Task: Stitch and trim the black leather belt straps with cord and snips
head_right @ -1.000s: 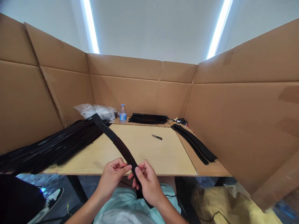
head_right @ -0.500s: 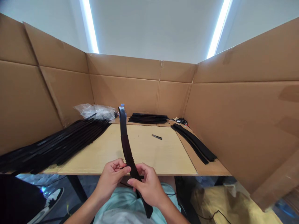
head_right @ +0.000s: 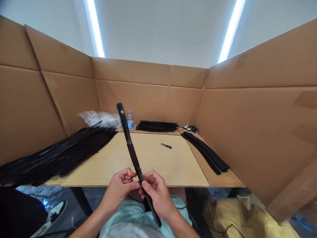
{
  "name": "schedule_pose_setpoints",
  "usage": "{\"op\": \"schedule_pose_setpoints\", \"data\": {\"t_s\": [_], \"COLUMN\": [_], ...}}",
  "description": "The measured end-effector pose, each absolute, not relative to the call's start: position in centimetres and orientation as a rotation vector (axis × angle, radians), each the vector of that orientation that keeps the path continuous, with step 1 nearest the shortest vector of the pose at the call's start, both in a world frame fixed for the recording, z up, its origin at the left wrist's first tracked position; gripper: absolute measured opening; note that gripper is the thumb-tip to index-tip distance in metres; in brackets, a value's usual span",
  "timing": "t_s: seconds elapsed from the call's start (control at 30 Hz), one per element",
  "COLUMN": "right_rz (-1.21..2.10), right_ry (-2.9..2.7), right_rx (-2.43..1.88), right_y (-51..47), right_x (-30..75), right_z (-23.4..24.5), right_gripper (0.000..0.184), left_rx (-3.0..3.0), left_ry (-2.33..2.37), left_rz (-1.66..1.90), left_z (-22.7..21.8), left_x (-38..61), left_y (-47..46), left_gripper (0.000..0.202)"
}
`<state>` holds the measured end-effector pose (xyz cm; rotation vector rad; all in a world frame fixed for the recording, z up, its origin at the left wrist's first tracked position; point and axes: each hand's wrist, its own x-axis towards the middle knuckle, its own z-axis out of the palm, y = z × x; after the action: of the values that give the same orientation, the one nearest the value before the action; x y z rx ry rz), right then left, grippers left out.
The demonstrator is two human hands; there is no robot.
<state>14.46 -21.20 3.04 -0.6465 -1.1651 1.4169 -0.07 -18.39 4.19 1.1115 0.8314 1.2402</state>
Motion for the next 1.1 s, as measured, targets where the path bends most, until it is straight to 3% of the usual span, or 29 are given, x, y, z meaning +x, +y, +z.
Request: {"op": "schedule_pose_setpoints", "data": {"t_s": [0.1,0.23,0.4,0.63,0.77,0.93,1.1], "right_rz": [1.41,1.375,1.365,1.325,1.336,1.386,1.429], "right_ry": [-1.214,-1.285,-1.244,-1.226,-1.251,-1.34,-1.312], "right_rx": [-0.678,-0.713,-0.748,-0.668,-0.692,-0.693,-0.69], "right_y": [-21.2,-21.3,-21.3,-21.2,-21.1,-21.3,-21.5], "right_x": [14.4,14.3,14.3,15.0,14.9,14.5,14.5], "right_z": [3.2,3.5,3.2,3.0,3.1,3.3,3.3], "right_gripper": [0.045,0.036,0.043,0.029,0.046,0.036,0.042], "left_rx": [1.086,1.073,1.144,1.139,1.116,1.073,1.119], "left_ry": [0.815,0.761,0.75,0.814,0.774,0.718,0.682], "left_rz": [1.234,1.203,1.185,1.265,1.238,1.19,1.126], "left_z": [4.0,4.0,4.1,4.5,4.2,4.5,4.6], "left_x": [-0.1,-0.2,-0.2,-0.2,-0.2,-0.2,-0.2], "left_y": [-18.5,-18.7,-18.9,-18.8,-18.6,-19.0,-19.6], "left_gripper": [0.046,0.044,0.04,0.036,0.045,0.045,0.039]}}
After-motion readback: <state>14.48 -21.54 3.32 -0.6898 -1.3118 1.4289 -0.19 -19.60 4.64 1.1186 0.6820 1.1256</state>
